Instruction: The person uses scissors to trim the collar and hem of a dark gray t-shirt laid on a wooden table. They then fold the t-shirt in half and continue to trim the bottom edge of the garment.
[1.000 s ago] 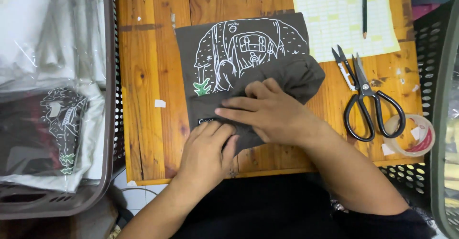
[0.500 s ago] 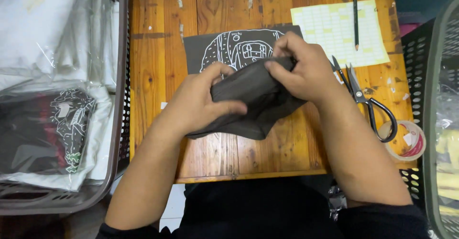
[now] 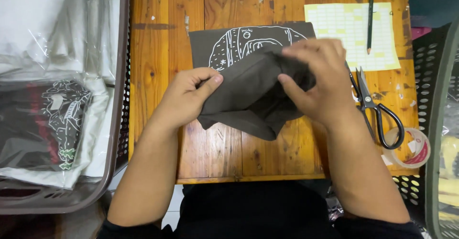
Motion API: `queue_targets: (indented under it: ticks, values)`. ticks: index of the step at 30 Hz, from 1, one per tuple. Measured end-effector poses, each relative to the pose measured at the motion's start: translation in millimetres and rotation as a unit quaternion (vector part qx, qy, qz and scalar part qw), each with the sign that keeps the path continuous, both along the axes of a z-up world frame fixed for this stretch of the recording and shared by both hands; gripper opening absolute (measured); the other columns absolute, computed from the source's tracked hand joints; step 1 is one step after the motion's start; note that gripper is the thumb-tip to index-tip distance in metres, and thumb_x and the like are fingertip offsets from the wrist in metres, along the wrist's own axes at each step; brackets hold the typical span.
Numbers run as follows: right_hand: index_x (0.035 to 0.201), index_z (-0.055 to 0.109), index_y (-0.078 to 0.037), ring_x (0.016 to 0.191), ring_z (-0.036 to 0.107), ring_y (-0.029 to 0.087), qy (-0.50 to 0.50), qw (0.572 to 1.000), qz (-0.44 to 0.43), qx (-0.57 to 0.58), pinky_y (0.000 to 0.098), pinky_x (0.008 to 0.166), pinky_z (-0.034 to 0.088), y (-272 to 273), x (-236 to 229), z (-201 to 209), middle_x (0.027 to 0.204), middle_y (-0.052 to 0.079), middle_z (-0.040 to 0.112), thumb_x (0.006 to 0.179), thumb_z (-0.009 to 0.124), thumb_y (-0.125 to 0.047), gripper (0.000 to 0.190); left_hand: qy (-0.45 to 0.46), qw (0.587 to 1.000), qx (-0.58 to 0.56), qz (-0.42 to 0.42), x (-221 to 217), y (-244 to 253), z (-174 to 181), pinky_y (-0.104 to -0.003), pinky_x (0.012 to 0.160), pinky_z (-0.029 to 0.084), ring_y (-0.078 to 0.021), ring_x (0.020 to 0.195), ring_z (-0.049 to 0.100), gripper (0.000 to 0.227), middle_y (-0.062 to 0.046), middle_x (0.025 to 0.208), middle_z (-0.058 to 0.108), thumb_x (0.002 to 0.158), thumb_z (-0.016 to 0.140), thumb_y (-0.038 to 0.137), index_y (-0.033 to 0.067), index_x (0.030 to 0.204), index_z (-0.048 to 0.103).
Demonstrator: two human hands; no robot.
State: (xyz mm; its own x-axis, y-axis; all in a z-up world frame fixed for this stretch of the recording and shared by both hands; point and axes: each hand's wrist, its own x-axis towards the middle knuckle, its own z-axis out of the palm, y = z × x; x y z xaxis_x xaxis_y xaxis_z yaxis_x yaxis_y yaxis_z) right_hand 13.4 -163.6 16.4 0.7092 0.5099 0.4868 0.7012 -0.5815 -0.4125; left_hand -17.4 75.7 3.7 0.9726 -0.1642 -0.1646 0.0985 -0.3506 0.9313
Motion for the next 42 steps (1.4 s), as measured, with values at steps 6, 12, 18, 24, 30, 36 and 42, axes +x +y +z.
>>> queue_targets:
  ticks: [6, 12, 18, 24, 30, 36, 42]
  values:
    - [0.106, 0.058, -0.005, 0.096, 0.041, 0.033, -0.021, 0.995, -0.09, -0.049, 0.0406, 0.081, 0.036, 1.9, -14.1, -7.5, 0.105, 0.016, 0.046, 0.073, 0.078, -0.012, 0.039, 0.0, 0.999, 0.016, -0.034, -1.4, 1.9, 1.7, -0.022, 0.059, 0.032, -0.0061, 0.061, 0.041, 0.027, 0.008, 0.061, 0.042, 0.089, 0.043, 0.021, 0.0113, 0.066, 0.051]
    - [0.124, 0.045, -0.009, 0.104, 0.043, 0.025, 0.255, 0.936, -0.239, -0.044, 0.0368, 0.073, 0.042, -9.1, -2.4, -4.8, 0.113, 0.011, 0.045, 0.07, 0.069, -0.029, 0.062, 0.119, 0.984, 0.128, -0.03, -3.3, 1.1, 31.2, -0.022, 0.042, 0.03, -0.0072, 0.042, 0.037, 0.014, 0.004, 0.062, 0.05, 0.082, 0.052, 0.023, 0.0138, 0.084, 0.062]
    - [0.103, 0.055, -0.001, 0.089, 0.047, 0.028, 0.166, 0.943, -0.287, -0.038, 0.0346, 0.075, 0.042, -2.0, -20.0, -6.3, 0.095, 0.014, 0.042, 0.074, 0.073, -0.028, 0.044, -0.239, 0.948, 0.211, 0.014, 19.5, -1.5, -7.6, -0.054, 0.086, 0.029, -0.03, 0.12, 0.035, 0.036, -0.011, 0.127, 0.039, 0.086, 0.042, 0.038, 0.0149, 0.109, 0.055]
    - [0.101, 0.05, -0.017, 0.063, 0.06, 0.014, 0.471, 0.845, -0.242, -0.076, 0.0281, 0.06, 0.042, 31.2, -49.5, 4.4, 0.064, -0.002, 0.061, 0.071, 0.058, -0.041, 0.04, -0.106, 0.933, 0.327, -0.109, 52.3, -18.8, 2.8, -0.062, 0.091, 0.012, -0.029, 0.128, 0.013, 0.039, -0.012, 0.139, 0.018, 0.087, 0.038, 0.031, 0.0226, 0.125, 0.041]
    - [0.117, 0.042, 0.003, 0.102, 0.05, 0.04, 0.349, 0.917, -0.191, -0.013, 0.0477, 0.084, 0.041, -1.0, -25.5, -20.1, 0.105, 0.025, 0.052, 0.076, 0.057, -0.043, 0.062, -0.086, 0.886, 0.446, -0.095, 22.3, -20.3, -3.7, -0.049, 0.075, 0.033, -0.0271, 0.096, 0.055, 0.04, -0.008, 0.103, 0.055, 0.082, 0.043, 0.041, 0.0243, 0.117, 0.049]
    - [0.119, 0.045, -0.001, 0.119, 0.036, 0.036, 0.262, 0.965, -0.012, -0.024, 0.0464, 0.095, 0.026, -7.9, 5.5, -19.1, 0.124, 0.019, 0.045, 0.076, 0.059, -0.042, 0.061, 0.042, 0.908, 0.336, -0.248, -49.9, -51.3, 12.9, -0.05, 0.058, 0.049, -0.0423, 0.08, 0.06, 0.048, -0.025, 0.085, 0.061, 0.078, 0.05, 0.032, -0.004, 0.109, 0.047]
    - [0.123, 0.046, -0.014, 0.118, 0.038, 0.024, 0.067, 0.992, -0.081, -0.066, 0.0468, 0.093, 0.022, -1.5, 3.0, -38.2, 0.123, 0.009, 0.045, 0.074, 0.063, -0.052, 0.065, 0.069, 0.944, 0.246, -0.209, -35.8, -44.2, 53.0, -0.05, 0.072, 0.045, -0.044, 0.089, 0.057, 0.037, -0.024, 0.088, 0.062, 0.077, 0.05, 0.026, 0.0012, 0.103, 0.059]
